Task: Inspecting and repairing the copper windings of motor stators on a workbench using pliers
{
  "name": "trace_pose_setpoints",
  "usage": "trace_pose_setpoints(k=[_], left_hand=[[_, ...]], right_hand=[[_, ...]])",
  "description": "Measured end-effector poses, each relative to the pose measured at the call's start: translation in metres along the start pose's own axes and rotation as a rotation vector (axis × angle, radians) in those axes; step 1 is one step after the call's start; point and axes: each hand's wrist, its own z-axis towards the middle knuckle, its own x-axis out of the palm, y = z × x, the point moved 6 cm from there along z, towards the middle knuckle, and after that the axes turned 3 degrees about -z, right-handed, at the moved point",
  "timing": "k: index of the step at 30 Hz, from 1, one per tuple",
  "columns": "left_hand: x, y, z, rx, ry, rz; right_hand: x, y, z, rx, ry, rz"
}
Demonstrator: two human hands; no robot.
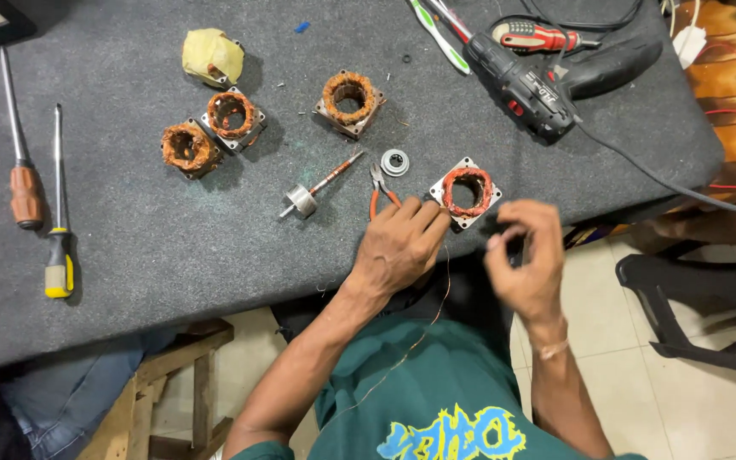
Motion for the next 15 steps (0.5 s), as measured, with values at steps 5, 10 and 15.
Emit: trace_pose_setpoints(k=[5,10,15], left_hand=[[0.003,-0.003,0.002,0.013,0.019,0.019],[0.003,0.001,0.001,-0.010,0.029,0.001],[0.004,0.001,-0.003,-0.052,0.029,0.003]], right_hand=[[0.013,0.018,-0.033,-0.056,0.060,0.003],[0.015,0.011,-0.029,-0.108,0.068,0.122],[-0.006,-0.027,-0.021,0.091,-0.019,0.193]])
